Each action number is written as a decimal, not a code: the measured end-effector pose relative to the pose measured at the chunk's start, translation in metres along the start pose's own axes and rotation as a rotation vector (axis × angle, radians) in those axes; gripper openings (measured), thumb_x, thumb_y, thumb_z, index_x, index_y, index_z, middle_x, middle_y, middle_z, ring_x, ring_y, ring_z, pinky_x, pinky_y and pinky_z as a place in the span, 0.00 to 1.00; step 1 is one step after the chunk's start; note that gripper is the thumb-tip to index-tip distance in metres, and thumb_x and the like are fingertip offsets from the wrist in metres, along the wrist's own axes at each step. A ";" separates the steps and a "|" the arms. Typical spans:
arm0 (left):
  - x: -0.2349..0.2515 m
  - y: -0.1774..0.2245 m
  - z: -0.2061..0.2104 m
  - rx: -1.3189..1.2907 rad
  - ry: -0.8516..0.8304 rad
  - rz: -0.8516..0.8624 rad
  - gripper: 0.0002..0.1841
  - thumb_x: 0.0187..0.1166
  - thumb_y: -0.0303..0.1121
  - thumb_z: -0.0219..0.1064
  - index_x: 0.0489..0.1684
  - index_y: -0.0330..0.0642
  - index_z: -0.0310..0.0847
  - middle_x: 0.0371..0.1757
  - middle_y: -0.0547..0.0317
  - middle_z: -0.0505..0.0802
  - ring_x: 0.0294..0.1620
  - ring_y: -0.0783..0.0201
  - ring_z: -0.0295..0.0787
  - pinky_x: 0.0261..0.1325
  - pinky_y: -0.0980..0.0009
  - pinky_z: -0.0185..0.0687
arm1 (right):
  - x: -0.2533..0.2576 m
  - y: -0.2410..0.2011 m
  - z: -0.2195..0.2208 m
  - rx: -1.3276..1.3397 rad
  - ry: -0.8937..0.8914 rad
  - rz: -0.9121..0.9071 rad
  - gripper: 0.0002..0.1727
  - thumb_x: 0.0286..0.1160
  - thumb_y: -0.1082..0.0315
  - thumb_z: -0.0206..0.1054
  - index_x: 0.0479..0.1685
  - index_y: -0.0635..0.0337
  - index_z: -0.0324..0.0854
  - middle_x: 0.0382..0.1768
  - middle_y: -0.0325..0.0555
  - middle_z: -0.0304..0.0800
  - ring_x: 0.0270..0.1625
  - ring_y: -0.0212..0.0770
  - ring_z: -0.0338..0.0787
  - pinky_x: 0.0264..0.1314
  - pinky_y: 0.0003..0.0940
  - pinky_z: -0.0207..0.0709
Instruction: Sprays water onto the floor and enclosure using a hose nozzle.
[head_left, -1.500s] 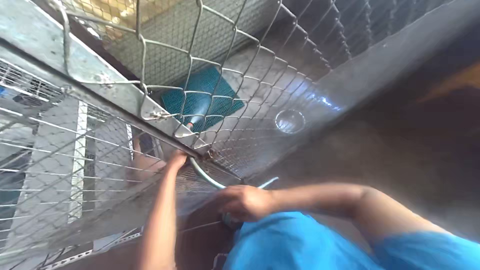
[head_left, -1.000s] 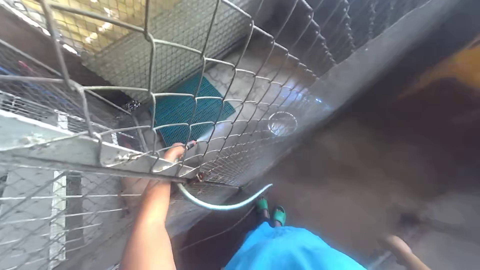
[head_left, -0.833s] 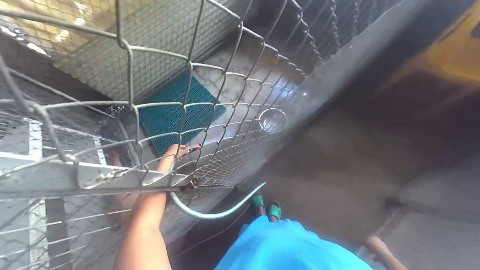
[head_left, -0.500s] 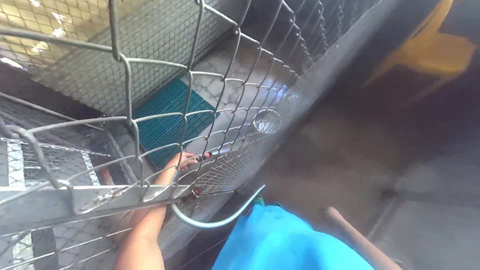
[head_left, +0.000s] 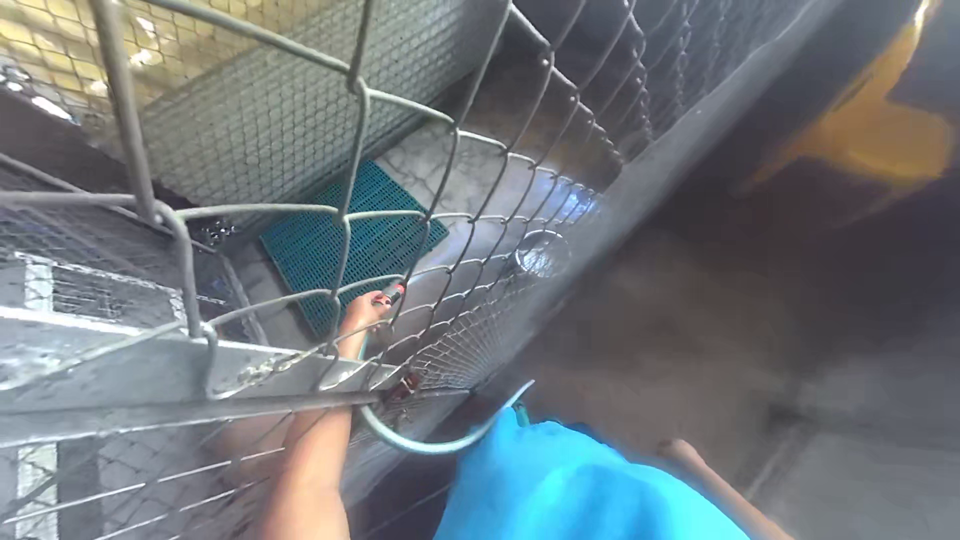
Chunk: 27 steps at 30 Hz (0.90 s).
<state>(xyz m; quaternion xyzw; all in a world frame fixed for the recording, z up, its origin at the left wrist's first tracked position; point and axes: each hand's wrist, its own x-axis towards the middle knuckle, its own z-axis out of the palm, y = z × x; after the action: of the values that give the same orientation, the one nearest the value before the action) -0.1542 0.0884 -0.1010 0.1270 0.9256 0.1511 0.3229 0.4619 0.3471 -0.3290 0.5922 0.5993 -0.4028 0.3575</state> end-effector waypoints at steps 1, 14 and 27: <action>0.000 0.000 0.001 -0.018 0.010 -0.002 0.28 0.88 0.37 0.64 0.87 0.45 0.66 0.56 0.38 0.88 0.35 0.57 0.83 0.43 0.62 0.81 | 0.001 0.002 -0.001 0.002 0.004 0.006 0.23 0.87 0.58 0.64 0.69 0.68 0.83 0.70 0.68 0.84 0.75 0.65 0.82 0.77 0.64 0.71; -0.019 0.005 -0.014 -0.189 0.252 -0.071 0.26 0.89 0.33 0.61 0.86 0.40 0.66 0.68 0.30 0.84 0.50 0.44 0.87 0.56 0.52 0.82 | -0.012 -0.039 -0.014 0.196 0.019 -0.048 0.22 0.89 0.62 0.63 0.74 0.67 0.80 0.70 0.70 0.83 0.74 0.66 0.82 0.76 0.62 0.71; -0.016 -0.008 -0.016 -0.205 0.302 -0.046 0.22 0.89 0.36 0.61 0.79 0.38 0.73 0.59 0.33 0.88 0.47 0.47 0.88 0.54 0.51 0.82 | 0.002 -0.013 0.004 0.101 0.027 -0.033 0.22 0.87 0.59 0.65 0.70 0.65 0.83 0.69 0.70 0.84 0.73 0.66 0.83 0.75 0.65 0.72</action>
<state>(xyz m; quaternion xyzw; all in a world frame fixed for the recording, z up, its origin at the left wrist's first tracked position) -0.1533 0.0725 -0.0831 0.0480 0.9460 0.2546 0.1948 0.4485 0.3451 -0.3317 0.6050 0.5926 -0.4304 0.3122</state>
